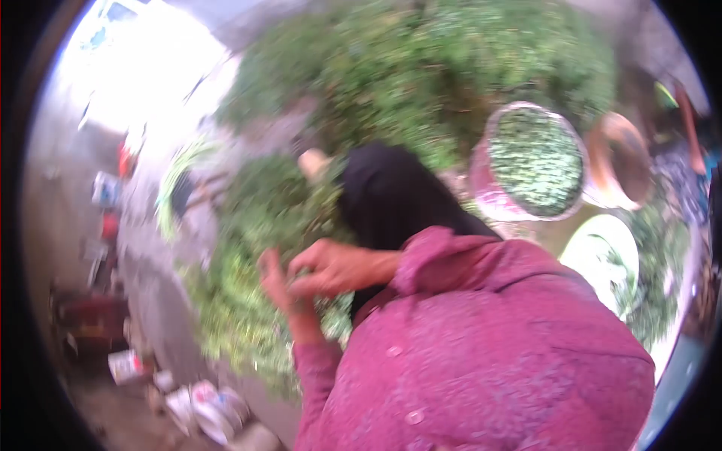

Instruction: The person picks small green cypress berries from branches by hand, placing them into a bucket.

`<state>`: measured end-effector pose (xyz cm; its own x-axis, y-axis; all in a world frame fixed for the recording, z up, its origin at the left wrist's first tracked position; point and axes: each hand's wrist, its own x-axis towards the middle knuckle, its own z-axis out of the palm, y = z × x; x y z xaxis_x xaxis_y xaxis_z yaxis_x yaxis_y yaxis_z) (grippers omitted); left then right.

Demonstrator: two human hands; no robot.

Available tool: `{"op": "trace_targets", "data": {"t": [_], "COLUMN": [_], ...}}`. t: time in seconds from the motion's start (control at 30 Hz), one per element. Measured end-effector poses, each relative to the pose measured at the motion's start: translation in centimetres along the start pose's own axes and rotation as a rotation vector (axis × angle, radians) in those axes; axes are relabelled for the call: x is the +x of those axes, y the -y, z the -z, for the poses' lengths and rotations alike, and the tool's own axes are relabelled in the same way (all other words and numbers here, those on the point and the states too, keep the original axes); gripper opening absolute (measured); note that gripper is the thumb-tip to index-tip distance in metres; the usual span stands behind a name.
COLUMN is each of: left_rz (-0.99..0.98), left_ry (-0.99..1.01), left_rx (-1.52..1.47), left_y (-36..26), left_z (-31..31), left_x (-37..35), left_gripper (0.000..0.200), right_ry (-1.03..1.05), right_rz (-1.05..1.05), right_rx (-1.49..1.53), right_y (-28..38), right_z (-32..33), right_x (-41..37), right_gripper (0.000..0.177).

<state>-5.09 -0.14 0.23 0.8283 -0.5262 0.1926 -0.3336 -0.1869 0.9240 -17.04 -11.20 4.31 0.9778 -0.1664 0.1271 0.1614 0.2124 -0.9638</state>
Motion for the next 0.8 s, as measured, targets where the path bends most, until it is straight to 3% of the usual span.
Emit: {"op": "trace_targets", "data": {"t": [0.03, 0.07, 0.1, 0.13, 0.2, 0.27, 0.3, 0.33, 0.4, 0.43, 0.47, 0.53, 0.6, 0.63, 0.73, 0.8], "left_rz": [-0.028, -0.234, -0.008, 0.401, 0.420, 0.321, 0.303, 0.307, 0.273, 0.279, 0.266, 0.265, 0.267, 0.277, 0.279, 0.247], "left_ry": [0.052, 0.061, 0.115, -0.119, -0.005, 0.044, 0.069, 0.064, 0.090, 0.089, 0.096, 0.111, 0.135, 0.141, 0.180, 0.249], "left_rx": [-0.038, 0.093, -0.066, -0.645, -0.699, -0.694, -0.720, -0.727, -0.682, -0.685, -0.675, -0.665, -0.653, -0.650, -0.681, -0.710], "left_y": [4.2, 6.8, 4.9, 0.7, -0.9, -1.2, -0.8, -0.5, -0.2, -0.1, 0.1, 0.4, 0.6, 0.7, 1.2, 1.3], "left_z": [1.3, 1.8, 1.4, -0.5, -0.4, -0.3, -0.2, -0.1, 0.0, 0.0, 0.0, 0.0, 0.1, 0.2, 0.3, 0.6], "left_x": [0.8, 1.0, 0.9, 0.9, 0.5, 0.2, 0.3, 0.3, 0.3, 0.3, 0.3, 0.3, 0.3, 0.3, 0.4, 0.6], "left_gripper": [0.020, 0.020, 0.018, 0.012, 0.010, 0.009, 0.010, 0.010, 0.012, 0.012, 0.012, 0.013, 0.014, 0.014, 0.015, 0.014], "right_ry": [0.018, 0.004, -0.044, -0.081, -0.369, -0.671, -0.863, -1.063, -1.316, -1.404, -1.442, -1.526, -1.592, -1.489, -1.446, -1.370], "right_rz": [0.199, 0.256, 0.224, 0.195, 0.179, 0.361, 0.146, -0.039, -0.274, -0.270, -0.213, -0.314, -0.409, -0.480, -0.456, -0.464], "right_rx": [0.012, -0.014, 0.055, 0.138, 0.092, -0.037, -0.255, -0.012, -0.271, -0.277, -0.139, -0.273, -0.159, -0.122, 0.036, -0.019], "right_y": [-0.1, 1.6, 2.5, 3.2, 5.3, 3.2, 4.5, 4.9, 5.6, 4.2, 3.3, 1.3, 1.3, 0.7, 0.1, 0.0], "right_z": [0.1, 0.5, 1.5, 2.2, 5.4, 10.5, 12.4, 14.3, 17.2, 19.2, 20.5, 22.3, 21.6, 21.9, 21.5, 21.6], "right_x": [-0.1, -0.7, -1.3, -2.0, -5.1, -8.2, -10.7, -13.0, -17.9, -20.9, -23.5, -28.4, -30.8, -32.2, -33.1, -33.3], "right_gripper": [0.020, 0.019, 0.018, 0.017, 0.016, 0.014, 0.013, 0.018, 0.027, 0.023, 0.028, 0.027, 0.023, 0.028, 0.033, 0.038]}}
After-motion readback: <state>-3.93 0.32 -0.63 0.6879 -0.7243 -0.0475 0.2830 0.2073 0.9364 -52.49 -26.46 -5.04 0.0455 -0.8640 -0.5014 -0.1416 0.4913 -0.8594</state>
